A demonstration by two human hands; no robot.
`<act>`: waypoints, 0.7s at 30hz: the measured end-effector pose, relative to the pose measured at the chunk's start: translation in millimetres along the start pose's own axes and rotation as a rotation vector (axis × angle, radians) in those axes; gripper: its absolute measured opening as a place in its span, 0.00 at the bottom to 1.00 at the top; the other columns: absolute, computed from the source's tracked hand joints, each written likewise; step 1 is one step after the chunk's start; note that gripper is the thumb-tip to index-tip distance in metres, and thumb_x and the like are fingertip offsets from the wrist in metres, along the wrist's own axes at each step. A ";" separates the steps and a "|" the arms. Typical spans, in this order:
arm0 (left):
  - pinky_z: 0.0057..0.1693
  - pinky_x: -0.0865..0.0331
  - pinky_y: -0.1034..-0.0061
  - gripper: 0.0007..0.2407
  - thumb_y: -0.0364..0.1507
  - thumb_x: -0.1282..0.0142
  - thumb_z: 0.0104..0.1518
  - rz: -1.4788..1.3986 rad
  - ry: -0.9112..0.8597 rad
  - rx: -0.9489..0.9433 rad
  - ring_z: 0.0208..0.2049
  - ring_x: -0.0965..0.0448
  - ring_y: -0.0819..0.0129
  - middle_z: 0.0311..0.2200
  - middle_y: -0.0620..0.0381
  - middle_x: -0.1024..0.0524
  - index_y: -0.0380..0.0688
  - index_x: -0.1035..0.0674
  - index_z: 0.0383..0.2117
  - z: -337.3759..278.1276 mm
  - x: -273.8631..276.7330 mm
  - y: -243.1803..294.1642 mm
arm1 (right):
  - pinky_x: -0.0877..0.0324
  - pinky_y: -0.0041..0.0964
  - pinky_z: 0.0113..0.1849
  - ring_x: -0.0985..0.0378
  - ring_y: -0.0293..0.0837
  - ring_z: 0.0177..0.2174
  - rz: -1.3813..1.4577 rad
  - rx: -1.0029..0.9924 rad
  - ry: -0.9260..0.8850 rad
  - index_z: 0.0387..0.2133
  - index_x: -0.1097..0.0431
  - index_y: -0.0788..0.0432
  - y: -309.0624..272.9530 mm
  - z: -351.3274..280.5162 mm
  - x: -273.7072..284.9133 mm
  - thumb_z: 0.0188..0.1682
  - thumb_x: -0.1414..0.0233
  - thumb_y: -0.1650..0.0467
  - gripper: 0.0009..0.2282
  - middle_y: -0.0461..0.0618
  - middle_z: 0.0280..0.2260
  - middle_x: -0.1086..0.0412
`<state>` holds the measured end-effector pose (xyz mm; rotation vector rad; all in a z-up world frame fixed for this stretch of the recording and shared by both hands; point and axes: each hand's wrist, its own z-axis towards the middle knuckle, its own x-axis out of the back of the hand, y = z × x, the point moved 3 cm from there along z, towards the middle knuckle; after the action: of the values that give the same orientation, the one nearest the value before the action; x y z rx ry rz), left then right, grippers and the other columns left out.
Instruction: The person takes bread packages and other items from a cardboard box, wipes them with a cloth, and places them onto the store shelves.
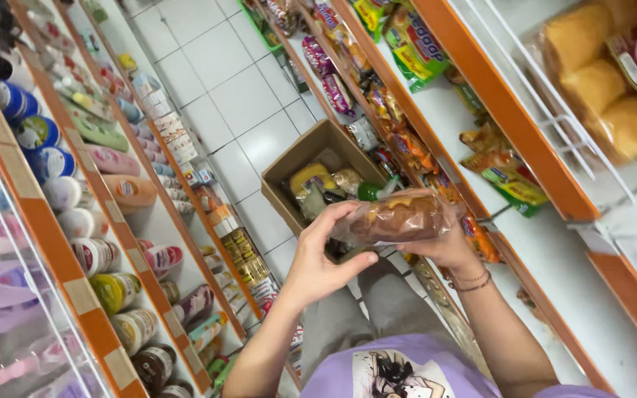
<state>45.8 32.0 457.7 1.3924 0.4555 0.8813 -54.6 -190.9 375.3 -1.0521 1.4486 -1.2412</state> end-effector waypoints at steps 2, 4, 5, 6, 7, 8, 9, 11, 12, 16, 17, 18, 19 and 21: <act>0.60 0.30 0.65 0.32 0.36 0.25 0.41 0.059 -0.081 -0.004 0.54 0.22 0.53 0.52 0.48 0.23 0.40 0.27 0.54 1.1 -6.1 15.5 | 0.31 0.42 0.57 0.29 0.45 0.54 -0.145 0.202 0.046 0.53 0.32 0.61 -21.7 -19.7 -4.9 0.30 0.30 0.76 0.33 0.52 0.52 0.32; 0.59 0.30 0.63 0.33 0.37 0.24 0.40 0.091 -0.142 -0.125 0.54 0.22 0.52 0.52 0.47 0.23 0.40 0.27 0.54 -0.9 -14.2 28.8 | 0.32 0.42 0.56 0.30 0.47 0.53 -0.258 0.270 0.120 0.51 0.30 0.61 -39.2 -48.1 -9.7 0.30 0.30 0.76 0.31 0.52 0.52 0.33; 0.59 0.30 0.63 0.33 0.38 0.24 0.40 0.104 -0.170 -0.189 0.53 0.22 0.51 0.52 0.47 0.23 0.40 0.27 0.54 -0.7 -19.4 33.0 | 0.32 0.42 0.56 0.29 0.48 0.52 -0.293 0.251 0.168 0.51 0.29 0.61 -46.1 -60.9 -10.4 0.30 0.30 0.76 0.30 0.53 0.51 0.33; 0.60 0.28 0.63 0.31 0.36 0.24 0.42 0.066 -0.192 -0.235 0.54 0.21 0.52 0.52 0.47 0.23 0.41 0.26 0.53 -0.3 -26.0 35.5 | 0.32 0.43 0.55 0.29 0.49 0.52 -0.328 0.231 0.216 0.51 0.29 0.61 -52.3 -73.6 -10.4 0.30 0.30 0.76 0.30 0.53 0.51 0.33; 0.60 0.27 0.64 0.28 0.35 0.24 0.45 0.025 -0.218 -0.273 0.55 0.20 0.53 0.52 0.47 0.23 0.42 0.26 0.52 -2.5 -33.4 37.4 | 0.31 0.43 0.56 0.28 0.49 0.52 -0.345 0.253 0.256 0.51 0.29 0.61 -58.4 -89.3 -11.5 0.30 0.30 0.75 0.30 0.53 0.51 0.33; 0.61 0.26 0.65 0.26 0.34 0.24 0.48 -0.016 -0.244 -0.311 0.55 0.20 0.54 0.52 0.48 0.23 0.43 0.25 0.52 -5.8 -41.2 39.4 | 0.30 0.44 0.56 0.28 0.50 0.53 -0.364 0.273 0.297 0.52 0.29 0.60 -63.9 -104.9 -11.8 0.31 0.29 0.74 0.30 0.53 0.51 0.33; 0.60 0.26 0.65 0.26 0.34 0.24 0.48 -0.007 -0.269 -0.366 0.54 0.20 0.54 0.52 0.47 0.23 0.42 0.25 0.51 -8.7 -47.8 42.0 | 0.30 0.44 0.57 0.27 0.50 0.54 -0.383 0.297 0.340 0.52 0.29 0.59 -68.7 -119.3 -12.3 0.32 0.28 0.73 0.30 0.53 0.51 0.33; 0.59 0.26 0.66 0.25 0.34 0.24 0.48 0.005 -0.317 -0.485 0.53 0.20 0.53 0.51 0.47 0.22 0.41 0.25 0.49 -12.6 -63.0 49.1 | 0.30 0.47 0.59 0.27 0.51 0.56 -0.227 0.371 0.371 0.56 0.31 0.58 -76.2 -145.9 -10.6 0.34 0.28 0.67 0.33 0.54 0.52 0.31; 0.59 0.26 0.66 0.24 0.33 0.24 0.48 -0.039 -0.332 -0.485 0.52 0.20 0.53 0.50 0.47 0.22 0.40 0.25 0.49 -13.2 -71.8 52.3 | 0.31 0.48 0.61 0.27 0.51 0.57 -0.152 0.415 0.386 0.58 0.32 0.57 -78.9 -158.8 -9.2 0.34 0.28 0.64 0.35 0.55 0.52 0.30; 0.57 0.24 0.69 0.21 0.32 0.25 0.50 -0.162 -0.381 -0.434 0.50 0.19 0.57 0.46 0.46 0.22 0.38 0.25 0.45 -21.2 -108.1 68.2 | 0.29 0.52 0.61 0.25 0.55 0.56 0.177 0.469 0.593 0.56 0.28 0.56 -73.9 -204.1 -6.6 0.46 0.33 0.60 0.26 0.60 0.53 0.28; 0.56 0.24 0.70 0.20 0.32 0.25 0.50 -0.177 -0.387 -0.410 0.48 0.19 0.59 0.45 0.46 0.21 0.38 0.25 0.43 -23.4 -118.0 72.0 | 0.29 0.53 0.60 0.25 0.55 0.55 0.233 0.483 0.656 0.54 0.27 0.58 -71.0 -213.1 -5.8 0.48 0.34 0.61 0.23 0.61 0.53 0.28; 0.56 0.24 0.71 0.19 0.33 0.27 0.52 -0.213 -0.409 -0.367 0.48 0.18 0.61 0.45 0.46 0.21 0.37 0.24 0.43 -25.5 -128.7 75.3 | 0.29 0.54 0.59 0.25 0.55 0.53 0.290 0.499 0.718 0.53 0.26 0.59 -69.1 -223.3 -4.5 0.51 0.35 0.62 0.20 0.61 0.54 0.29; 0.56 0.24 0.71 0.19 0.34 0.28 0.54 -0.245 -0.428 -0.319 0.48 0.18 0.62 0.45 0.46 0.21 0.36 0.24 0.43 -28.6 -139.5 78.7 | 0.29 0.53 0.60 0.25 0.55 0.54 0.310 0.496 0.764 0.53 0.26 0.59 -68.7 -234.5 -3.3 0.52 0.36 0.63 0.19 0.62 0.54 0.29; 0.59 0.26 0.72 0.19 0.37 0.35 0.59 -0.386 -0.490 -0.241 0.50 0.19 0.65 0.47 0.48 0.21 0.34 0.25 0.47 -35.3 -160.4 87.7 | 0.31 0.52 0.60 0.25 0.55 0.56 0.350 0.491 0.852 0.52 0.26 0.59 -70.3 -256.5 -0.9 0.54 0.38 0.66 0.16 0.63 0.55 0.29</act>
<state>-102.3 -71.6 502.0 1.1910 0.2185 0.2535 -302.7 -147.7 460.8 0.1077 1.6930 -1.7459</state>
